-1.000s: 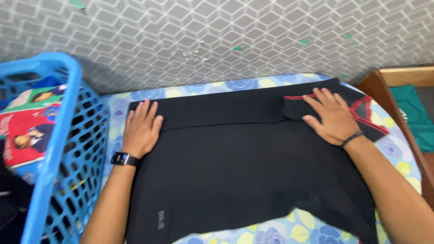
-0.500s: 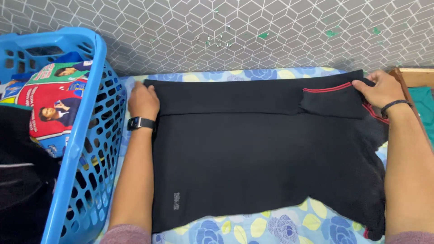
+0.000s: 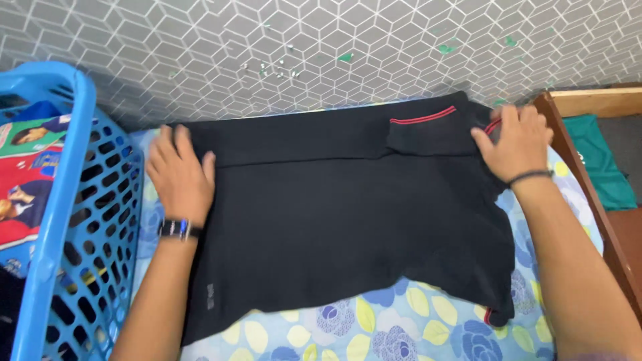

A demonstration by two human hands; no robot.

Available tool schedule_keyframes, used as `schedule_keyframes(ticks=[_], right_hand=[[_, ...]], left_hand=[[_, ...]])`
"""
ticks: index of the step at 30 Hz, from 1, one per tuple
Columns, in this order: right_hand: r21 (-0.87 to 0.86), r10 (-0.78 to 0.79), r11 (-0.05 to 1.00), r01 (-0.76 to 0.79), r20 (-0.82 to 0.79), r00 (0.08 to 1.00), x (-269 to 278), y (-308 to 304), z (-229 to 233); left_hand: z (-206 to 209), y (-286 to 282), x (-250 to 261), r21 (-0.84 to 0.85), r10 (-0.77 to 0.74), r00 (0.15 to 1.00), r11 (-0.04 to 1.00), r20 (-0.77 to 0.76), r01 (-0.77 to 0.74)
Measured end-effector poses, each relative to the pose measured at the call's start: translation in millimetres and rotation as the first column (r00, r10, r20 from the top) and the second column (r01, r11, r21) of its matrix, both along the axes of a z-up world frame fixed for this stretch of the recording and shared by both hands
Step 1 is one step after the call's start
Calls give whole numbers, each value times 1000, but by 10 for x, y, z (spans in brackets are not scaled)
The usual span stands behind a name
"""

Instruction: The person takes a black polo shirt from a blue laundry basket, lays it on a floral ironing board, and folds it neatly. The folded shirt is then placed into a wooden drawer.

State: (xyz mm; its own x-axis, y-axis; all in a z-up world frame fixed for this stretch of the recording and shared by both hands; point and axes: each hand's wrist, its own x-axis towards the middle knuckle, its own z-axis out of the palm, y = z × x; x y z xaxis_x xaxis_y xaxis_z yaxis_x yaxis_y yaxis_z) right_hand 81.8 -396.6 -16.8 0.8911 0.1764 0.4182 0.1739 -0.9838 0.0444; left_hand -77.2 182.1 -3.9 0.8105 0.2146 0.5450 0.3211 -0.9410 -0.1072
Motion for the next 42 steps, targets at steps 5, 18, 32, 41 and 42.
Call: schedule_keyframes(ticks=[5, 18, 32, 41, 42], right_hand=[[-126, -319, 936, 328, -700, 640, -1041, 197, 739], [612, 375, 409, 677, -789, 486, -1826, -673, 25], [713, 657, -340, 613, -286, 697, -473, 149, -32], [826, 671, 135, 547, -482, 563, 10, 68, 146], [826, 684, 65, 559, -445, 578, 55, 24, 44]], left_hand=[[399, -627, -676, -282, -589, 768, 804, -253, 524], [-91, -334, -1648, -13, -275, 582, 910, -765, 413], [-242, 309, -163, 188, -83, 973, 974, -216, 125], [-525, 598, 42, -336, -353, 933, 889, -73, 310], [-483, 555, 21, -341, -358, 933, 881, -22, 329]])
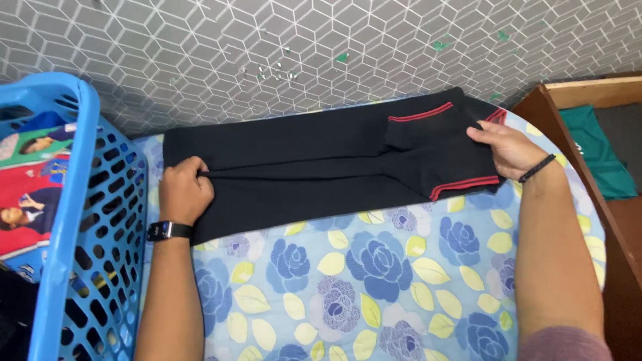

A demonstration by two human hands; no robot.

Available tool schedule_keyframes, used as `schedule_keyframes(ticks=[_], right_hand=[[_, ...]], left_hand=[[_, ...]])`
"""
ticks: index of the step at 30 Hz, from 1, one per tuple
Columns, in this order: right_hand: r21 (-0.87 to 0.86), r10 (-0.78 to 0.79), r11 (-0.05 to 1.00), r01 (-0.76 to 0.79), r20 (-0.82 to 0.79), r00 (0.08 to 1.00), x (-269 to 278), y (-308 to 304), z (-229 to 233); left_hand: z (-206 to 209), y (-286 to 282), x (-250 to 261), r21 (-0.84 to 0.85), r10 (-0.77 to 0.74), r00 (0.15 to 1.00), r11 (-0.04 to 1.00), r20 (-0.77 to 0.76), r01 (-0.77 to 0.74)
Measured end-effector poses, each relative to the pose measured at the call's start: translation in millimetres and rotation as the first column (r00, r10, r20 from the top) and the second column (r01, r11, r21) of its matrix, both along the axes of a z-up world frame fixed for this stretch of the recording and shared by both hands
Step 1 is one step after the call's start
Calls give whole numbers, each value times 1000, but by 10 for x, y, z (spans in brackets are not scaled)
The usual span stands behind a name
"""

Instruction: The person takes a black polo shirt from a blue laundry basket, lays it on a floral ironing board, and folds it neatly. The folded shirt is then placed into a wooden drawer.

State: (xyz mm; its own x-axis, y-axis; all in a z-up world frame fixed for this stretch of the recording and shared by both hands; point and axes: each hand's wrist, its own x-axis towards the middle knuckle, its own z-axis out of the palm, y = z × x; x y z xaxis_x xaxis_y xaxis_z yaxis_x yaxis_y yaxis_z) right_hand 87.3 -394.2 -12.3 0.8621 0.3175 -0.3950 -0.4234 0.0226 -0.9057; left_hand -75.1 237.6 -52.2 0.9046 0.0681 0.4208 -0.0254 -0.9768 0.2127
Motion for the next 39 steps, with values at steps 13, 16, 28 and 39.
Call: schedule_keyframes(ticks=[13, 16, 28, 39], right_hand=[[252, -174, 946, 203, -133, 976, 223, -49, -146], [268, -194, 933, 242, -194, 962, 233, 9, -179], [174, -518, 831, 528, -104, 849, 257, 172, -460], [196, -270, 944, 263, 4, 963, 62, 326, -147]], left_hand=[[86, -47, 16, 126, -8, 976, 992, 219, -20], [110, -38, 10, 129, 17, 972, 990, 234, -49], [70, -5, 47, 170, 148, 985, 972, 90, -161], [421, -561, 36, 208, 206, 965, 949, 160, -237]])
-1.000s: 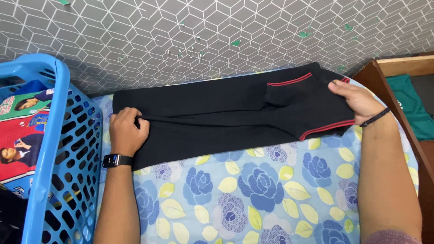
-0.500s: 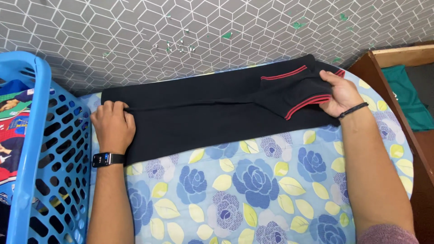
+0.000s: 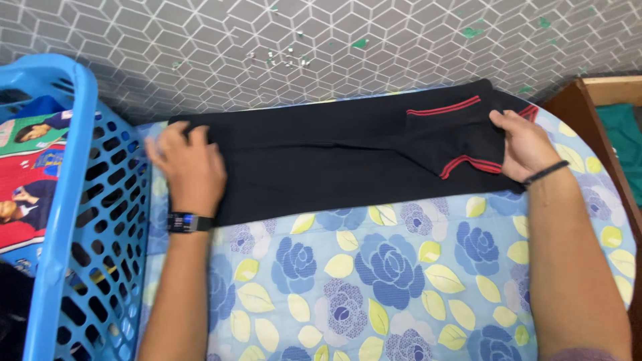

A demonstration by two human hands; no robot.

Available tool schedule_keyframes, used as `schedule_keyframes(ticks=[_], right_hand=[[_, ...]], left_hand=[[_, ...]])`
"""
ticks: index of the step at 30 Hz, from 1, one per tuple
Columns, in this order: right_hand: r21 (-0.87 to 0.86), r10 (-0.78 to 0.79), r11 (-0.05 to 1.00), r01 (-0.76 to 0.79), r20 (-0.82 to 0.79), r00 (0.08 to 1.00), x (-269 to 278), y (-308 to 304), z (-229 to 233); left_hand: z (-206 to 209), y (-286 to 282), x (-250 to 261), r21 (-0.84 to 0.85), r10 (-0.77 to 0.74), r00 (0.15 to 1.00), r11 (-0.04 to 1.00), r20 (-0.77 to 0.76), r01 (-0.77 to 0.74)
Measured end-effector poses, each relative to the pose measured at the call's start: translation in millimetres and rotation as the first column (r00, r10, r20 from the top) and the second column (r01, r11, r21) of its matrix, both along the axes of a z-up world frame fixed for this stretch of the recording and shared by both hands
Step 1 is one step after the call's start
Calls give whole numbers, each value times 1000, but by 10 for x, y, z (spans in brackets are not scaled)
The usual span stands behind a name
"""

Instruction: The person takes a black polo shirt from a blue laundry basket, lays it on a floral ironing board, and folds it neatly. The folded shirt is then placed into a wooden drawer.

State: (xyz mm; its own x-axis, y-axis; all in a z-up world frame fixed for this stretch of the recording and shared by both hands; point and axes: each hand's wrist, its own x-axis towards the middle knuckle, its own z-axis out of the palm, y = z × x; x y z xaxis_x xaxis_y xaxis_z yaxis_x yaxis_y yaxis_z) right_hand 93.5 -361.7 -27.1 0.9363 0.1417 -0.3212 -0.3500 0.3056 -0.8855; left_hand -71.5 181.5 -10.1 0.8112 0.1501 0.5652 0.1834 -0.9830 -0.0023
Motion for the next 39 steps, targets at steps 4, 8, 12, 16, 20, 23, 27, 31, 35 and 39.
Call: schedule_keyframes(ticks=[4, 8, 12, 16, 20, 23, 27, 31, 35, 39], right_hand=[[-403, 230, 894, -196, 37, 972, -148, 68, 376], [-594, 298, 777, -208, 56, 953, -109, -78, 382], [-197, 239, 955, -222, 68, 969, 53, -264, 154], [336, -126, 937, 97, 64, 990, 218, -276, -85], [374, -27, 926, -48, 191, 981, -100, 169, 217], [-84, -42, 992, 89, 453, 891, 127, 47, -115], [-694, 286, 541, 475, 683, 672, 253, -257, -291], [-998, 358, -53, 42, 21, 934, -82, -256, 282], [-985, 311, -153, -80, -125, 942, -148, -386, 465], [-962, 365, 107, -251, -197, 910, -320, -391, 609]], left_hand=[[151, -871, 28, -55, -83, 995, 995, -61, 80], [-116, -1235, -70, -67, -214, 957, 977, -196, 205], [-157, -1192, -101, -207, -306, 918, 944, -252, 258], [-153, -1183, -98, -206, -325, 914, 938, -243, 279], [-171, -1173, -95, -199, -348, 917, 929, -195, 310], [-163, -1174, -89, -178, -357, 915, 929, -189, 325], [-132, -1179, -5, -237, -365, 896, 921, -251, 309], [-103, -1338, 250, -311, -468, 825, 873, -315, 376], [-272, -1475, 528, -195, -494, 818, 869, -295, 455], [-274, -1463, 568, -179, -509, 824, 860, -249, 478]])
